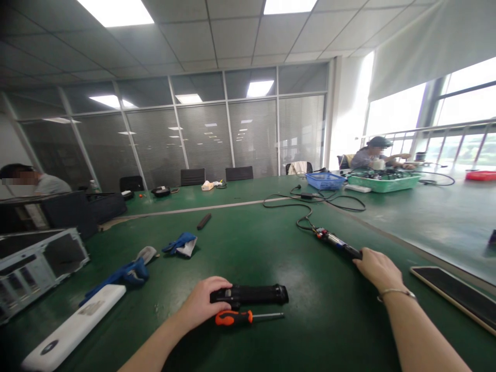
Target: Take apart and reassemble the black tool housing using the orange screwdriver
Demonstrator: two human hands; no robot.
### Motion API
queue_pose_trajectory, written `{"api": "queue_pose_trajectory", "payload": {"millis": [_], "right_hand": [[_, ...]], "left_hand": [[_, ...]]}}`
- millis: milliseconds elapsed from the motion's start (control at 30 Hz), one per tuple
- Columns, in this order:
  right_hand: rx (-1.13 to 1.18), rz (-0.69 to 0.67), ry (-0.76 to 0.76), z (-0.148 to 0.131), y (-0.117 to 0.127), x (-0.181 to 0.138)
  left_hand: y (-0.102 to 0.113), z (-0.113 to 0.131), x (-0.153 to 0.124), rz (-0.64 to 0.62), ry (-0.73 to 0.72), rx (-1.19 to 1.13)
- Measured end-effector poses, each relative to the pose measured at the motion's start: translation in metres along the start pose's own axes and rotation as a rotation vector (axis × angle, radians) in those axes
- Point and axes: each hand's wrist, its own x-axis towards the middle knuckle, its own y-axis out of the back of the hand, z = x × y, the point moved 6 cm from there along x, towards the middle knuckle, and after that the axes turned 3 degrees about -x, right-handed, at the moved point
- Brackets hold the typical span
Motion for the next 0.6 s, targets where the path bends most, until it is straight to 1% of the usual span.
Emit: {"api": "queue_pose_trajectory", "payload": {"millis": [100, 233, 333, 433, 600], "right_hand": [[-0.052, -0.037, -0.014, -0.014, -0.004, -0.005], [-0.134, -0.012, 0.005, -0.038, -0.001, -0.016], [-0.192, 0.02, 0.052, -0.059, 0.003, -0.024], [-0.188, 0.018, 0.104, -0.08, 0.004, -0.031], [-0.12, -0.019, 0.27, -0.128, 0.0, -0.047]], "left_hand": [[0.0, 0.0, 0.0, 0.0, 0.002, -0.001], [0.0, -0.001, -0.001, 0.003, 0.008, 0.01], [-0.001, -0.002, -0.001, 0.011, 0.0, 0.009], [-0.001, -0.001, -0.001, 0.014, -0.007, 0.002], [0.001, 0.001, 0.0, 0.007, -0.002, 0.0]]}}
